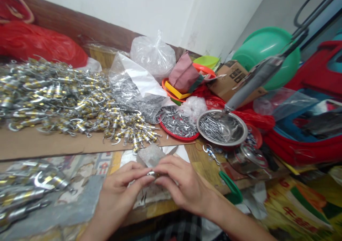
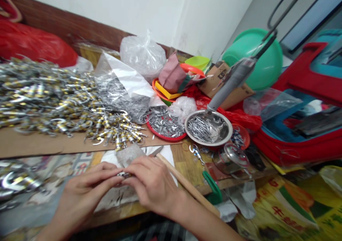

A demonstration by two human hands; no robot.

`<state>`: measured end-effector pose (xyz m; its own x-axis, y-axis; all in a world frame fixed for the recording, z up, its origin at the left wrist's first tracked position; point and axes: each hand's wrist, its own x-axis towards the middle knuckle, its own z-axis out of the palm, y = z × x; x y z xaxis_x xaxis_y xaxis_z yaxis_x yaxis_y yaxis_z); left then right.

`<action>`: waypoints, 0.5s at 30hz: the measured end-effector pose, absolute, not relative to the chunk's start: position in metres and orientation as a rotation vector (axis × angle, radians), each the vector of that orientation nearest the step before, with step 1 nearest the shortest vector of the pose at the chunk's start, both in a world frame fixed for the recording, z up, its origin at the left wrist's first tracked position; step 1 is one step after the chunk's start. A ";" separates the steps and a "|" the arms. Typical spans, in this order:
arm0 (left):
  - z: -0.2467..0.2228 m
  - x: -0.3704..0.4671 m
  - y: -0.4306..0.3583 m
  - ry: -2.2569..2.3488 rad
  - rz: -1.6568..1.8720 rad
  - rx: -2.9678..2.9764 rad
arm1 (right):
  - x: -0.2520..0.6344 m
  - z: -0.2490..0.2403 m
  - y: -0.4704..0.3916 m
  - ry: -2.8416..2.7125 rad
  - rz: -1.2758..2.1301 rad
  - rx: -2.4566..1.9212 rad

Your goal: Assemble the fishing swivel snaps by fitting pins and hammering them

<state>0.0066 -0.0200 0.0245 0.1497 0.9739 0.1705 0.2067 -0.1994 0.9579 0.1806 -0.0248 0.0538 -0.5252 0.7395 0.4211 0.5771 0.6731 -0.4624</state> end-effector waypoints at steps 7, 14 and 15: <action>0.037 0.004 -0.021 1.265 1.021 1.447 | 0.192 0.037 -0.030 -2.323 -0.138 -0.704; 0.038 0.003 -0.021 1.250 1.071 1.499 | 0.188 0.035 -0.027 -2.255 -0.002 -0.752; 0.037 0.003 -0.021 1.237 1.041 1.448 | 0.186 0.034 -0.028 -2.218 0.077 -0.780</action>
<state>0.0034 -0.0209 0.0368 0.1318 0.9908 0.0298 0.1989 -0.0559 0.9784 0.1859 -0.0276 0.0342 -0.5170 0.5558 0.6510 0.5094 0.8109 -0.2879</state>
